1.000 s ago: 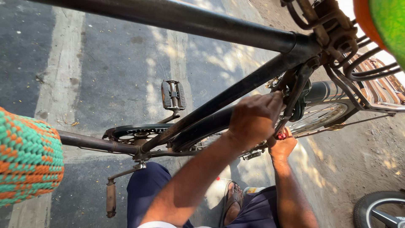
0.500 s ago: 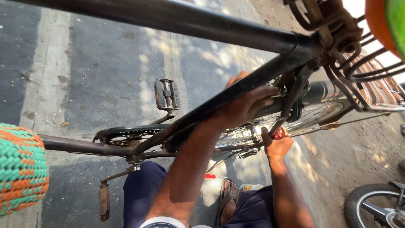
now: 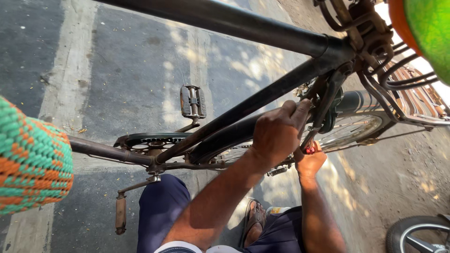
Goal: The person is repairing a bicycle by adjusting the rear brake and wheel components. They use a screwdriver to tighten bolts and manipulate the brake cable and wheel assembly.
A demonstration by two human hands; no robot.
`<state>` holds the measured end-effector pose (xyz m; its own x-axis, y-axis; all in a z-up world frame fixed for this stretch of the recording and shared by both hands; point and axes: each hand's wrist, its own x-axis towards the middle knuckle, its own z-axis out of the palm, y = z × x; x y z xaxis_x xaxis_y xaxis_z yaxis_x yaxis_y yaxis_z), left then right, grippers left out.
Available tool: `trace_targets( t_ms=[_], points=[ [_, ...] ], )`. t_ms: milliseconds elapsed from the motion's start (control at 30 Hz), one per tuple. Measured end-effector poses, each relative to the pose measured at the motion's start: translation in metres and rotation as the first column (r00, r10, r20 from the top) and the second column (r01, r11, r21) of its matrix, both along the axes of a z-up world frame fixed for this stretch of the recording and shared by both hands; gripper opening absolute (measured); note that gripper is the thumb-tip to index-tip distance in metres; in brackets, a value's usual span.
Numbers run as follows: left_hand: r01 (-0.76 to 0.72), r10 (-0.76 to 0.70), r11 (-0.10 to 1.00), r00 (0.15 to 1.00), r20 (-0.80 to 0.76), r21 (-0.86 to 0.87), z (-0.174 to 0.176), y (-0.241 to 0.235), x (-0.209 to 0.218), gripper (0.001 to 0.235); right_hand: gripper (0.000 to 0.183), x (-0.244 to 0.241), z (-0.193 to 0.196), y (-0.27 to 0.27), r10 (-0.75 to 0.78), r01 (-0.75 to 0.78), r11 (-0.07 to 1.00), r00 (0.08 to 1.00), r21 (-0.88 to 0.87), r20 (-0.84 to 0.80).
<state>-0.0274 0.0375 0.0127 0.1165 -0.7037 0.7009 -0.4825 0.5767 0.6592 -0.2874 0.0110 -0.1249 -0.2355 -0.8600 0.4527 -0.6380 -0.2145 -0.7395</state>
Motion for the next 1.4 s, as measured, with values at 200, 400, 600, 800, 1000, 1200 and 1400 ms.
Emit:
trace_targets(
  t_ms=[200, 400, 600, 800, 1000, 1200, 1400],
  points=[
    [-0.064, 0.068, 0.994, 0.997, -0.045, 0.085, 0.027, 0.020, -0.026, 0.050, 0.018, -0.016, -0.016, -0.019, 0.080, -0.087, 0.990, 0.994, -0.110, -0.073],
    [-0.119, 0.118, 0.983, 0.993, 0.015, 0.139, 0.043, 0.027, -0.034, 0.062, 0.015, -0.006, -0.001, -0.016, -0.022, -0.025, 0.993, 0.922, -0.116, -0.386],
    [-0.128, 0.121, 0.991, 0.984, 0.132, 0.049, 0.040, 0.028, -0.028, 0.068, 0.014, -0.006, -0.001, -0.015, -0.071, 0.018, 0.993, 0.874, -0.114, -0.480],
    [-0.106, 0.110, 0.991, 0.993, 0.038, -0.086, 0.025, 0.019, -0.023, 0.058, 0.016, -0.012, -0.006, -0.010, -0.147, 0.120, 0.989, 0.810, -0.086, -0.568],
    [0.022, -0.022, 0.998, 1.000, -0.007, -0.052, 0.018, 0.011, -0.007, 0.051, 0.014, -0.016, -0.011, -0.004, 0.022, -0.073, 0.979, 0.967, -0.192, -0.254],
    [0.126, -0.115, 0.981, 0.990, 0.081, -0.146, 0.009, -0.009, 0.019, 0.043, 0.041, 0.000, -0.002, -0.002, 0.011, -0.020, 0.996, 0.994, -0.085, -0.105],
    [0.455, -0.467, 0.884, 0.870, -0.154, -0.109, -0.013, -0.030, 0.027, 0.044, 0.035, 0.020, 0.021, 0.011, 0.013, -0.041, 0.993, 0.969, -0.110, -0.249]
  ],
)
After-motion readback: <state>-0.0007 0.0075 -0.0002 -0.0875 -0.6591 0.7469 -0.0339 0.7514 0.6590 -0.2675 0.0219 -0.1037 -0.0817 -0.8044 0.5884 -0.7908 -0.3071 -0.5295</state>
